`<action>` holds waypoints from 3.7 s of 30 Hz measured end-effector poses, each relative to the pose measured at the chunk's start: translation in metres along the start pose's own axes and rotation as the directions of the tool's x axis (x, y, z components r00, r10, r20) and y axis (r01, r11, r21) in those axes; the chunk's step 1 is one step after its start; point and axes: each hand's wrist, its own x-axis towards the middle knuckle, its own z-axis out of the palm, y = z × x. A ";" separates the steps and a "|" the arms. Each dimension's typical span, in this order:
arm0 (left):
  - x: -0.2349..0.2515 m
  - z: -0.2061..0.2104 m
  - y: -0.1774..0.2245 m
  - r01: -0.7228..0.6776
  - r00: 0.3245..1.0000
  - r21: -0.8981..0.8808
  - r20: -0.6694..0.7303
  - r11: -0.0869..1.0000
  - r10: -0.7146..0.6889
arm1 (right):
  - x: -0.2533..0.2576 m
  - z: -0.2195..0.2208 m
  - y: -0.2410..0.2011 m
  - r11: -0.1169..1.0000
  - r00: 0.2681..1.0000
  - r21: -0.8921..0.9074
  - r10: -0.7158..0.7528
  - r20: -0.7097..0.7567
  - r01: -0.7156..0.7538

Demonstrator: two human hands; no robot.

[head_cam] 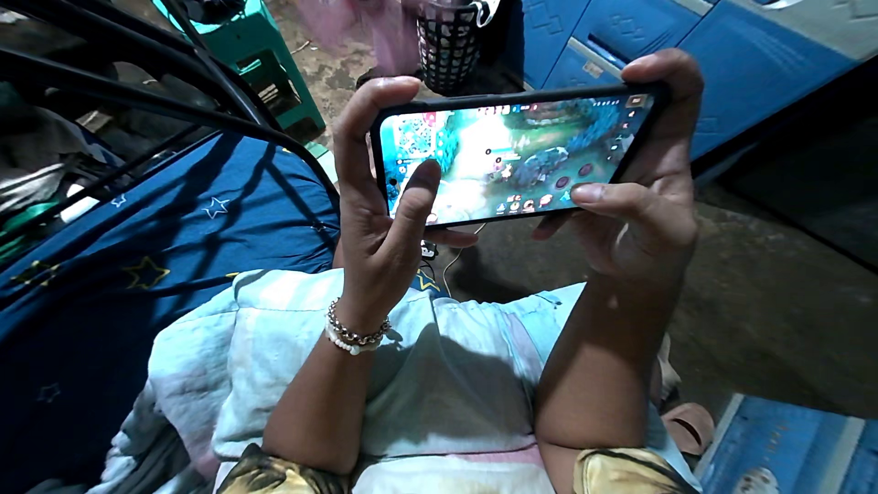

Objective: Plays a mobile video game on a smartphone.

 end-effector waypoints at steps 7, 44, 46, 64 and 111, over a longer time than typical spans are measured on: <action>-0.001 -0.001 0.000 0.020 1.000 -0.036 0.014 0.999 -0.019 | 0.000 -0.001 0.001 1.000 1.000 0.002 0.004 0.015 -0.004; -0.001 -0.002 -0.001 0.010 0.999 -0.061 0.032 0.998 -0.008 | 0.000 -0.002 0.000 1.000 1.000 0.006 -0.001 0.002 0.001; -0.001 -0.002 -0.001 0.020 0.999 -0.077 0.034 0.997 -0.017 | 0.000 -0.001 0.000 1.000 1.000 -0.001 0.003 -0.006 -0.003; 0.000 -0.003 -0.001 -0.004 0.999 -0.036 0.034 0.999 0.005 | 0.002 0.001 -0.002 0.999 1.000 -0.024 0.026 0.008 -0.025; -0.002 -0.001 -0.001 0.048 0.998 -0.037 0.028 0.998 -0.047 | 0.001 -0.008 -0.002 1.000 0.998 -0.015 -0.008 0.055 0.009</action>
